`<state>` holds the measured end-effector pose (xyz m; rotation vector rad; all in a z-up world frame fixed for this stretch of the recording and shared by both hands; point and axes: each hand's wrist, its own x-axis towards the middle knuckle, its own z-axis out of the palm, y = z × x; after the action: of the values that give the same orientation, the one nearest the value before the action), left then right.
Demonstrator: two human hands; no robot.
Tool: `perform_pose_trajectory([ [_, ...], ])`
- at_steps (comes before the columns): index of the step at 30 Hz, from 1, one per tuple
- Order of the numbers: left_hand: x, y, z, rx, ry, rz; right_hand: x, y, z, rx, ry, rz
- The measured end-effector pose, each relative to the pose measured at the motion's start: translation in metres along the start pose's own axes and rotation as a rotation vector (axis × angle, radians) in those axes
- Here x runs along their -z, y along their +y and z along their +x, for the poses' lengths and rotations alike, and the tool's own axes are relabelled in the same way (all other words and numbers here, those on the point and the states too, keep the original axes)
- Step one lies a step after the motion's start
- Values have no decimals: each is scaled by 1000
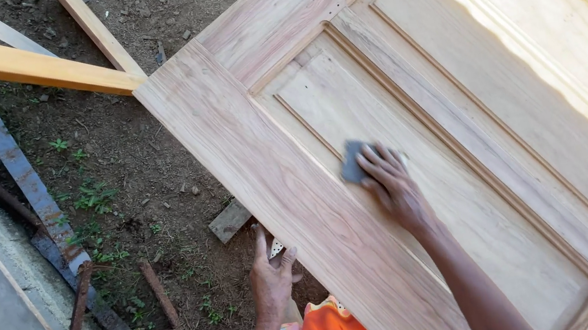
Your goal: Sanding and scraping a wooden door to smooth the surface.
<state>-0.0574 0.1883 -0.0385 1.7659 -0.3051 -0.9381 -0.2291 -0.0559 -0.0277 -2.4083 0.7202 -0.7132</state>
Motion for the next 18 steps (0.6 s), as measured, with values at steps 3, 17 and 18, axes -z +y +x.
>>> perform_pose_trajectory([
  [3,5,1,2,-25,-10,-11,57,-2,-107,-120,-5,-54],
  [17,1,4,3,39,-30,29,94,52,-168,-196,5,-132],
  [18,1,9,1,64,-29,43,88,55,-150,-171,-14,-132],
])
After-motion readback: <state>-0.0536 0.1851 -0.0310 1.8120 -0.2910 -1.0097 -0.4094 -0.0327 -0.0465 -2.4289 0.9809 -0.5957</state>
